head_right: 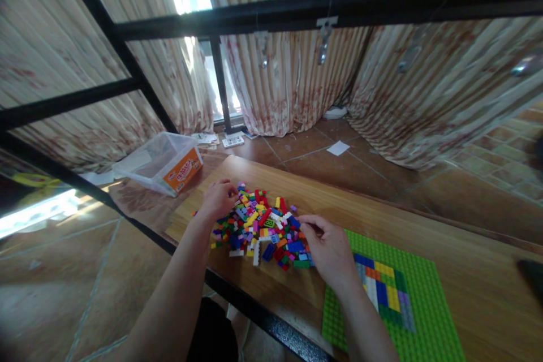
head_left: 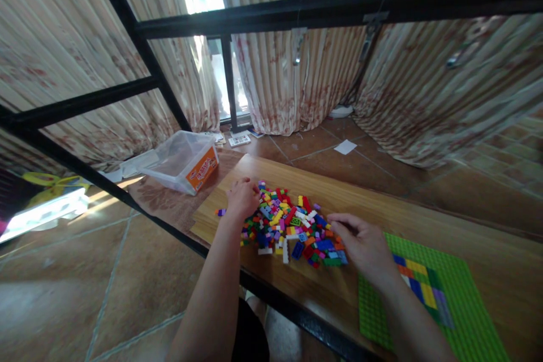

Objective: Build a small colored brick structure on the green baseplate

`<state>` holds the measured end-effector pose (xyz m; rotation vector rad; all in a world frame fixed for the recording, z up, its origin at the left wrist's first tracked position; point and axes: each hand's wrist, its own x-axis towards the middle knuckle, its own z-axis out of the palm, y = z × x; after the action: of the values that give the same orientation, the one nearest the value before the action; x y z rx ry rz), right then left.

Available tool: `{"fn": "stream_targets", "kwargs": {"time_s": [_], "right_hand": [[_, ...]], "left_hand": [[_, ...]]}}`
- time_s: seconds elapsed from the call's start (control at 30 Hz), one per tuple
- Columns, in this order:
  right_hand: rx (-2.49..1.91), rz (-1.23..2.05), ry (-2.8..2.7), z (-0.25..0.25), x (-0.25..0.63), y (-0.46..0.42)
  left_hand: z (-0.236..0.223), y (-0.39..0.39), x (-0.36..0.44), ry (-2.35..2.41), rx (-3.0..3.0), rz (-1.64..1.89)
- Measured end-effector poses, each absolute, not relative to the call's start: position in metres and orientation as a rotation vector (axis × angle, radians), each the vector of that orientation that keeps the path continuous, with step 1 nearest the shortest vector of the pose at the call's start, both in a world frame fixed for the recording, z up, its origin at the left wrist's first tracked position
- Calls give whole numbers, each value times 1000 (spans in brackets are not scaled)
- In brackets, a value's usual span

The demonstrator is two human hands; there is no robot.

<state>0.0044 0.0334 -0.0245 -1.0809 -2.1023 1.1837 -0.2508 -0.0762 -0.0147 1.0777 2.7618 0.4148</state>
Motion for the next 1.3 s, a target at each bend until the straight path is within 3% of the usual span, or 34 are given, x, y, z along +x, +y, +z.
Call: {"fn": "stream_targets", "kwargs": {"time_s": [0.87, 1.3], "right_hand": [[-1055, 1213, -2062, -22, 4, 32], [-1002, 1679, -1526, -5, -18, 11]], "left_hand": [[-9, -73, -247, 2849, 1140, 565], [14, -68, -135, 2061, 1620, 1088]]}}
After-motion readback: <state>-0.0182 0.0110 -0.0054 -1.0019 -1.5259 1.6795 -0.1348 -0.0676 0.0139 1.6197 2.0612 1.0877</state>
